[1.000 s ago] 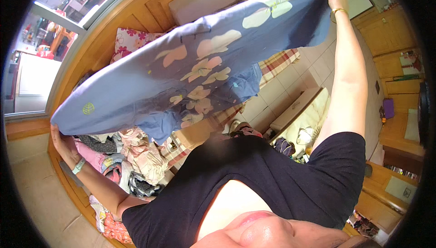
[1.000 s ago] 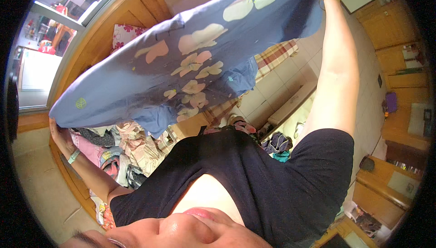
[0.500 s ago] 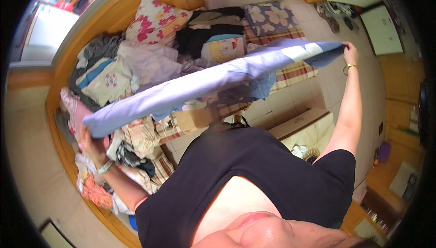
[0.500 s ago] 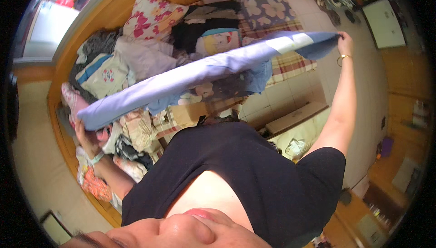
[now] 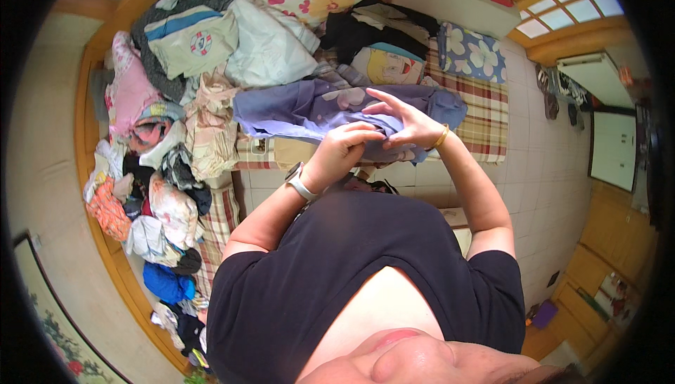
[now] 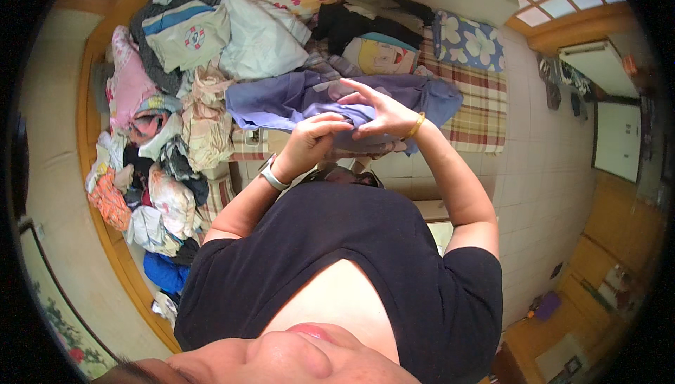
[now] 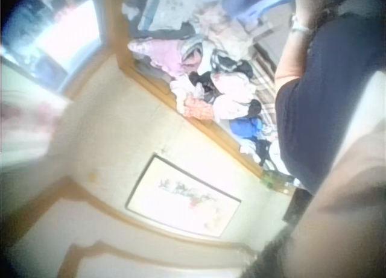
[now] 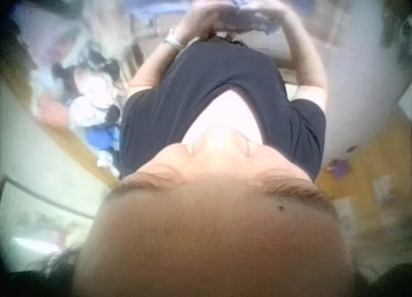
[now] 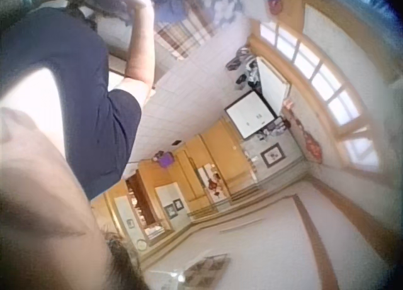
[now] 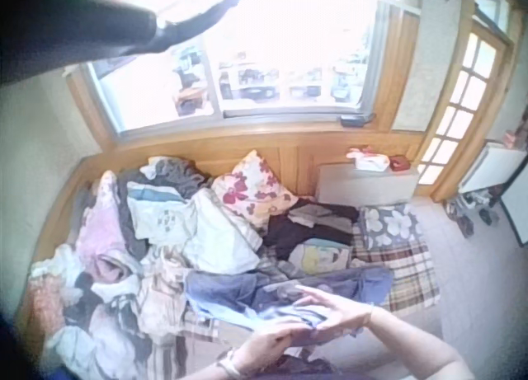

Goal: The person folds a blue floral-patterned garment on a low table, trims a loose thread with scissors, and uses a handheld steamer to smooth the fabric. The person then folds the garment neatly and places it on the table.

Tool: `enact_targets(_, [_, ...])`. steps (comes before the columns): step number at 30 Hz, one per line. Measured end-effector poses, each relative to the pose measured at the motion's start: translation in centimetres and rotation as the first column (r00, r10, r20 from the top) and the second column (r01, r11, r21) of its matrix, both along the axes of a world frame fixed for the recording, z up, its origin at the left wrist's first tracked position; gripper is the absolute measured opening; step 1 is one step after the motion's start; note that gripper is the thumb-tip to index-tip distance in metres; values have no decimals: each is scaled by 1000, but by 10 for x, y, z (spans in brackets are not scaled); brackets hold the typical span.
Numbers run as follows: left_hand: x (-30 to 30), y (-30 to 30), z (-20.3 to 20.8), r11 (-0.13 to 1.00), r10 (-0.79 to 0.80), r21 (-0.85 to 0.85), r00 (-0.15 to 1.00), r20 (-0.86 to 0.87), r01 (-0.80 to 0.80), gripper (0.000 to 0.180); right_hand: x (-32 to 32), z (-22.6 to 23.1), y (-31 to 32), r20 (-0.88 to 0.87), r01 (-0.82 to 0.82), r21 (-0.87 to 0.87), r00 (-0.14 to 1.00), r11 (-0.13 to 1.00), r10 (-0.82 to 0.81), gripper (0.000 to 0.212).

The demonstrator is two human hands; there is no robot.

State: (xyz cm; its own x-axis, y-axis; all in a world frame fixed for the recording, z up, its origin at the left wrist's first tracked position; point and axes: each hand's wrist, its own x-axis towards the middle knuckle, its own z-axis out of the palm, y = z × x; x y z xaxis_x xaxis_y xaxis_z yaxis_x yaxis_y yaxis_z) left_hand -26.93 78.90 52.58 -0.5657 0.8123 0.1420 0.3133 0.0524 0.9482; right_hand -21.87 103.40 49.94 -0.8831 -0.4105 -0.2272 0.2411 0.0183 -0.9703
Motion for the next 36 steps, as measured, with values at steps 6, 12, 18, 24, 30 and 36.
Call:
enact_targets(6, [22,-17,-32,995,-11,100,1000,-23,13,37,3,66,-37,-486,46,629,803,776,346,106])
enact_targets(12, [22,-13,-31,993,-62,99,994,-94,71,45,-21,84,-15,-325,-13,668,894,744,307,57])
enact_targets(18, [13,-20,-18,990,-88,89,978,-187,107,42,-15,53,-17,-56,108,708,994,698,-97,39])
enact_targets(24, [6,-24,-15,998,-21,48,984,-176,29,43,-6,48,-11,-427,404,676,896,616,-119,29])
enact_targets(30, [-4,-27,-12,996,87,37,976,-199,-81,46,12,76,3,-499,527,591,834,611,-236,31])
enact_targets(36, [-7,-25,-20,996,39,84,970,-240,-19,44,6,93,-36,-517,288,780,796,556,313,44])
